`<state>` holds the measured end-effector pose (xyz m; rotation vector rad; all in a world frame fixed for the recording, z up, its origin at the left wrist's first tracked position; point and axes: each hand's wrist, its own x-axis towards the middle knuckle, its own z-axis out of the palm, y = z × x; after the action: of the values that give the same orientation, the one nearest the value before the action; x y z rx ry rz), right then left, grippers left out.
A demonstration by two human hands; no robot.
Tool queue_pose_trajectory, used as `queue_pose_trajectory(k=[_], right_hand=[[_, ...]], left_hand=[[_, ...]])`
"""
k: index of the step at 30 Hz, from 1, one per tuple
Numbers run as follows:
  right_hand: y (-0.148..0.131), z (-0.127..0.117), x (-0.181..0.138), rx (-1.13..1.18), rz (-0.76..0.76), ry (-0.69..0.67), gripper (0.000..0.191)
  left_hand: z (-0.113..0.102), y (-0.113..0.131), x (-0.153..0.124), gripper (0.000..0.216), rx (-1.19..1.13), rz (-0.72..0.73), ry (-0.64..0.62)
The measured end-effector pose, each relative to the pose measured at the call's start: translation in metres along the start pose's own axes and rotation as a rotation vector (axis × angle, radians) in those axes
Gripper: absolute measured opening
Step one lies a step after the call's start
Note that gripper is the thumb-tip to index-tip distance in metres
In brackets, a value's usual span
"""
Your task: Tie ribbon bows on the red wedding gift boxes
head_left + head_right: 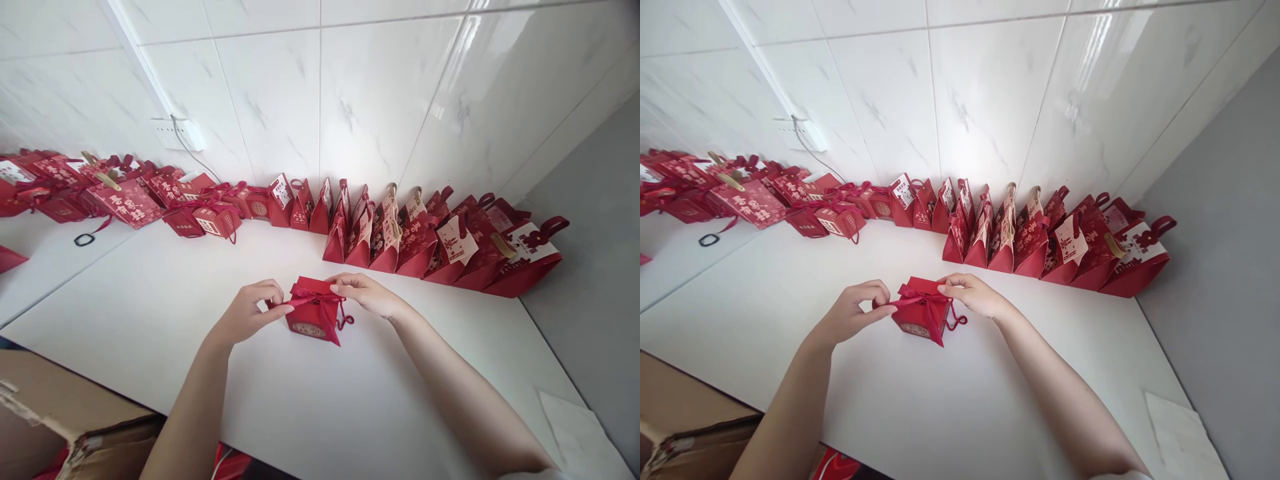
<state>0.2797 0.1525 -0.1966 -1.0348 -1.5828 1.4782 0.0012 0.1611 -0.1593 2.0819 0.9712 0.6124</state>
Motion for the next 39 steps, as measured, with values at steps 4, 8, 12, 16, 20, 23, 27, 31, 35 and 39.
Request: queue_pose_trajectory(k=[4,8,12,16,20,23,27,31,35,39], right_hand=[[0.004,0.0,0.002,0.077,0.064,0.002,0.038],[0.004,-0.002,0.002,0.082,0.075,-0.011,0.037],[-0.001,-0.006,-0.003,0.006,0.081,0.054,0.033],[-0.012,-0.008,-0.01,-0.054,0.152,0.102,0.036],[-0.022,-0.009,-0.015,-0.076,0.13,0.128,0.04],[-0.028,-0.01,-0.02,-0.089,0.066,0.137,0.041],[-0.035,-0.007,-0.029,-0.183,0.037,0.13,0.037],[-0.039,-0.004,-0.037,-0.272,-0.001,0.126,0.031],[-0.038,-0.004,-0.039,-0.225,-0.037,0.082,0.032],[-0.04,-0.006,-0.044,-0.16,-0.051,0.045,0.035]], left_hand=[[0.005,-0.007,-0.013,0.031,0.111,0.076,0.013],[0.006,-0.008,-0.025,0.033,0.12,-0.063,-0.059],[0.01,0.0,-0.034,0.025,0.056,-0.246,-0.144],[0.018,0.002,-0.037,0.047,0.111,-0.319,0.041],[0.011,0.011,-0.033,0.042,0.218,-0.301,0.397],[0.002,0.033,-0.029,0.031,0.255,-0.226,0.334],[0.0,0.064,-0.03,0.047,0.236,-0.164,-0.011],[0.01,0.072,-0.022,0.084,0.203,0.053,-0.224],[0.032,0.066,0.002,0.103,0.247,0.214,-0.358],[0.049,0.061,0.024,0.104,0.448,0.185,-0.484]])
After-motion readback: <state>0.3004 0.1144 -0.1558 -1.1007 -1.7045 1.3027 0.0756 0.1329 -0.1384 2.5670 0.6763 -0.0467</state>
